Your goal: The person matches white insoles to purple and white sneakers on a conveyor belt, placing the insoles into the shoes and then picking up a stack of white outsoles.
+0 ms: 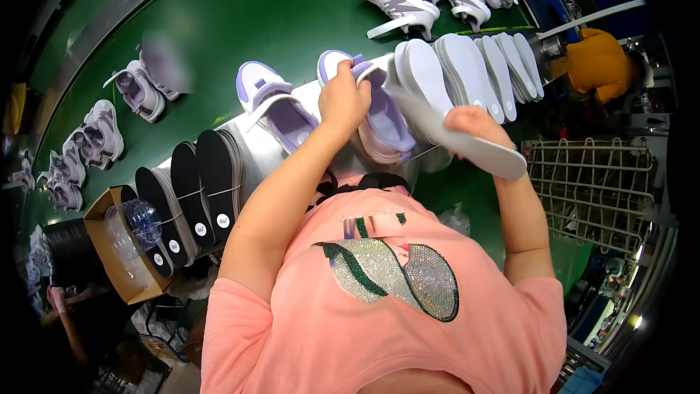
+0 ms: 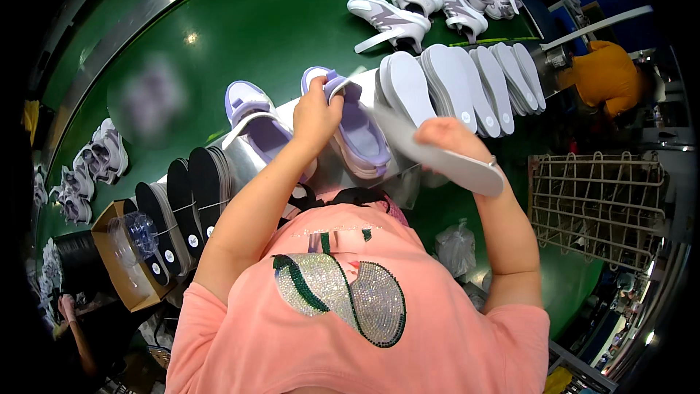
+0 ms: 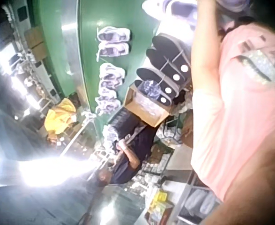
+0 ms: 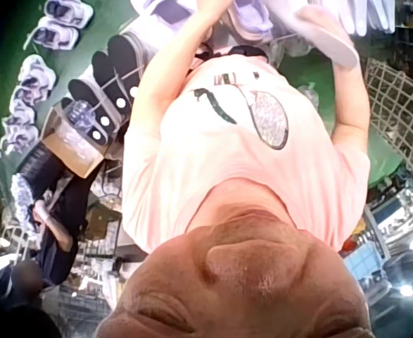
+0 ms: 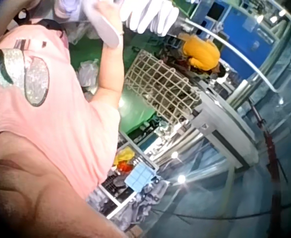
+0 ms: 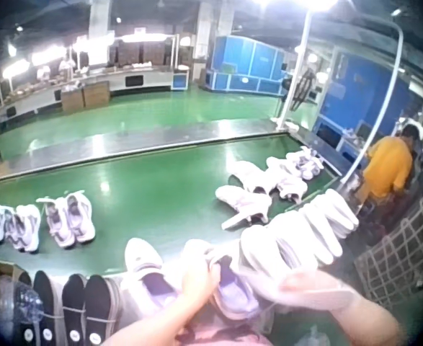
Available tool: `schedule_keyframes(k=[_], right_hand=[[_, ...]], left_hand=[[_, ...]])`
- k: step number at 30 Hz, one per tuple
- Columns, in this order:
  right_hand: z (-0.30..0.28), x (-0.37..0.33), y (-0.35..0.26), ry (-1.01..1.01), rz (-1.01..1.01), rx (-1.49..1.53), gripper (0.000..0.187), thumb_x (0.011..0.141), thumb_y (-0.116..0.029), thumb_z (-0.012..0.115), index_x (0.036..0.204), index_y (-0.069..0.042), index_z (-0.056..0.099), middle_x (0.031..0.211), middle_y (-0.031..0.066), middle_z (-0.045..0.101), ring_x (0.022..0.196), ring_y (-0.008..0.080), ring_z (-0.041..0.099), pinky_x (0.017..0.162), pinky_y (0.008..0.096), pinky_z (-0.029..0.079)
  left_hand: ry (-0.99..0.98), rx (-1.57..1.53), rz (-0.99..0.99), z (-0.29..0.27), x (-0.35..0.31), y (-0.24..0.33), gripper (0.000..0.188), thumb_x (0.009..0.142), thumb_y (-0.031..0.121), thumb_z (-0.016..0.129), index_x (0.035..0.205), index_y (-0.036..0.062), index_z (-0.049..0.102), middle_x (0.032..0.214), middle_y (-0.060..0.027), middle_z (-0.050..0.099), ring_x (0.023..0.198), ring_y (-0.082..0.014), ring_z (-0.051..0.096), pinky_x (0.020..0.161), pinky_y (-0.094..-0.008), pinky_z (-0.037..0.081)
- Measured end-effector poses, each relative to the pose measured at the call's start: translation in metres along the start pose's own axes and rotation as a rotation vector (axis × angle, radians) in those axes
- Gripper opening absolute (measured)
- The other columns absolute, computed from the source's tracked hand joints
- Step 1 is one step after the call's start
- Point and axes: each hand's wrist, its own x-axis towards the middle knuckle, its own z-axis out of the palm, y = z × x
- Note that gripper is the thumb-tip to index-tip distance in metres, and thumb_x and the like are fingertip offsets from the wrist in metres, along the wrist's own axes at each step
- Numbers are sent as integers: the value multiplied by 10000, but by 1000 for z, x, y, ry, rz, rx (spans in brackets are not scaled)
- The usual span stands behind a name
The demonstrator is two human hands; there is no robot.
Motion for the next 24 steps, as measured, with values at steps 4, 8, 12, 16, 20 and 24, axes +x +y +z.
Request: schedule_keyframes(k=[4, 8, 12, 16, 20, 24], right_hand=[[33, 30, 14, -96, 41, -437, 199, 710, -196, 541, 751, -14, 608, 614, 117, 568, 527, 182, 559, 473, 273, 432], [84, 57, 28, 197, -302, -1276, 205, 691, -208, 541, 779, -41, 621, 792, 162, 571, 667, 296, 581, 591, 360, 446], [79, 50, 22, 86, -271, -1282, 281, 675, -259, 568, 864, -51, 575, 912, 151, 531, 821, 301, 558, 775, 456, 387], [61, 15, 12, 33, -143, -1448, 345, 648, -323, 584, 867, -57, 571, 848, 147, 573, 743, 302, 583, 689, 428, 439], [45, 6, 5, -72, -49, -1311, 306, 643, -334, 569, 759, -52, 594, 772, 158, 599, 660, 306, 593, 605, 407, 469], [59, 18, 10, 19, -213, -1341, 189, 666, -235, 551, 667, -55, 610, 747, 181, 589, 665, 308, 592, 608, 386, 478]], left_hand=[[-160, 7, -127, -7, -3, 10, 338, 793, 298, 503, 896, -23, 530, 770, -245, 585, 745, -400, 564, 677, -448, 436], [-159, 18, -47, -6, -8, 5, 321, 795, 277, 513, 885, -31, 506, 740, -248, 581, 728, -401, 567, 668, -455, 438], [-139, 25, -47, -5, -10, 1, 282, 789, 224, 521, 891, -35, 473, 706, -247, 580, 690, -402, 574, 641, -464, 448], [-146, 62, -93, 5, -14, 4, 265, 792, 198, 522, 911, -29, 456, 695, -248, 576, 668, -409, 570, 623, -467, 450], [-133, 33, -77, 9, -13, -3, 254, 793, 197, 520, 902, -23, 452, 692, -250, 573, 657, -413, 567, 616, -471, 448], [-147, 21, -59, 7, -12, 0, 249, 790, 195, 524, 889, -21, 451, 693, -250, 573, 658, -411, 567, 620, -473, 445]])
